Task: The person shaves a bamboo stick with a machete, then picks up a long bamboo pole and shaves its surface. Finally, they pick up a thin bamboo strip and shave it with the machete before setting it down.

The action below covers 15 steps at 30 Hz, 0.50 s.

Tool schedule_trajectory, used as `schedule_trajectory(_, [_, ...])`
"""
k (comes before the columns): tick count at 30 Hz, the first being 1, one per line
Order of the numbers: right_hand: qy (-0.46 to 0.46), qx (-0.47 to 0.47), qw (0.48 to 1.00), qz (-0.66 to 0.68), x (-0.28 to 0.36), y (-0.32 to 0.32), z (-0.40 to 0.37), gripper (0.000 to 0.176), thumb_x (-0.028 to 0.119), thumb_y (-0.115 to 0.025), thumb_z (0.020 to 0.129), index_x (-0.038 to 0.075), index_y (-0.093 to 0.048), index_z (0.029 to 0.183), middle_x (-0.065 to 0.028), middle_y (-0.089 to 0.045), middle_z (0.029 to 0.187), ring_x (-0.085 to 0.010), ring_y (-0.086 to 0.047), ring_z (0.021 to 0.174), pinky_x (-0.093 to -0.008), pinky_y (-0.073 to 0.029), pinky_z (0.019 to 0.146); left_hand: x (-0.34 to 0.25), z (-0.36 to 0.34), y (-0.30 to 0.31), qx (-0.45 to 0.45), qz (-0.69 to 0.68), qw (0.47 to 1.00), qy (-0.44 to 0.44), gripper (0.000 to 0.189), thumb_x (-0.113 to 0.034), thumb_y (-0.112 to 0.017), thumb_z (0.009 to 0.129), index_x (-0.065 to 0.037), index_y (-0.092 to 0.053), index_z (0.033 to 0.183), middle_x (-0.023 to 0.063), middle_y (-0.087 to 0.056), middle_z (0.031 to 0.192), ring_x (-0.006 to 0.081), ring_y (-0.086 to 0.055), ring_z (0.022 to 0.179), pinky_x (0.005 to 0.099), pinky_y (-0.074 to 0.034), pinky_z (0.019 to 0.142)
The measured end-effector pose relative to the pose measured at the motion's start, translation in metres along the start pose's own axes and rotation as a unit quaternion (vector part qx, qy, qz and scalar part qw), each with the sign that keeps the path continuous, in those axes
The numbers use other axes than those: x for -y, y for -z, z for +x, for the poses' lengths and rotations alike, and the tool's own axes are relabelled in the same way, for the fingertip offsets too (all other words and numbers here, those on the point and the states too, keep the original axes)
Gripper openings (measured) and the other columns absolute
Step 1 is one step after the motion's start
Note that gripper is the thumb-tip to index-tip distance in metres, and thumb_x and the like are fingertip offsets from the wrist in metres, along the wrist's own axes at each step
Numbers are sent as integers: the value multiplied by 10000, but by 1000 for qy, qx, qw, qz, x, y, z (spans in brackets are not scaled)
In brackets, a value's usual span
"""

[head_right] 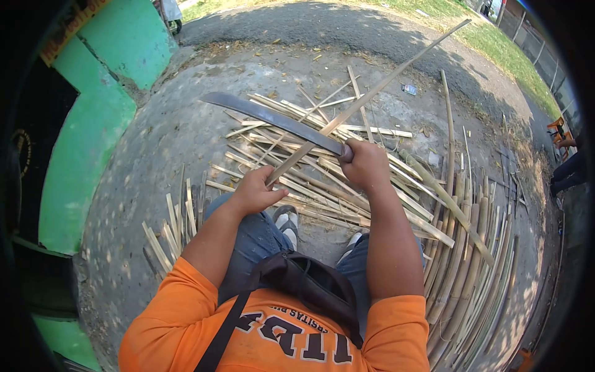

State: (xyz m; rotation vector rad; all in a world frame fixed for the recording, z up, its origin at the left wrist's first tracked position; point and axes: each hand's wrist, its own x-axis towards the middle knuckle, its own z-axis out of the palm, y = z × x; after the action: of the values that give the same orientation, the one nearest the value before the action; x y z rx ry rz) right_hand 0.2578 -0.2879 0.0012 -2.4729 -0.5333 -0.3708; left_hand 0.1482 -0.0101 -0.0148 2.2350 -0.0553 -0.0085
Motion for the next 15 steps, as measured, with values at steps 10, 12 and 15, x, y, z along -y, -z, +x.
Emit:
schedule_trajectory(10, [-99, -17, 995, 21, -20, 6, 2, 300, 365, -755, 886, 70, -697, 885, -183, -706, 792, -420, -680, 776, -508, -523, 697, -6, 1, 2, 19, -20, 999, 22, 378, -281, -877, 785, -28, -619, 898, 27, -578, 708, 98, -537, 649, 303, -440, 573])
schedule_trajectory(12, [-39, -17, 999, 23, -8, -1, 0, 258, 326, -738, 876, 75, -684, 861, -176, -698, 773, -417, -678, 767, -512, -524, 693, -8, 1, 3, 22, -20, 999, 37, 382, -283, -878, 783, -27, -619, 900, 28, -576, 706, 100, -535, 648, 307, -439, 573])
schedule_trajectory(15, [64, 9, 998, -12, 4, -10, -3, 173, 257, -702, 843, 87, -670, 838, -167, -681, 749, -415, -670, 749, -519, -528, 693, -8, 1, 2, 14, -15, 999, 40, 381, -280, -877, 782, -26, -620, 904, 33, -574, 706, 105, -536, 648, 311, -440, 575])
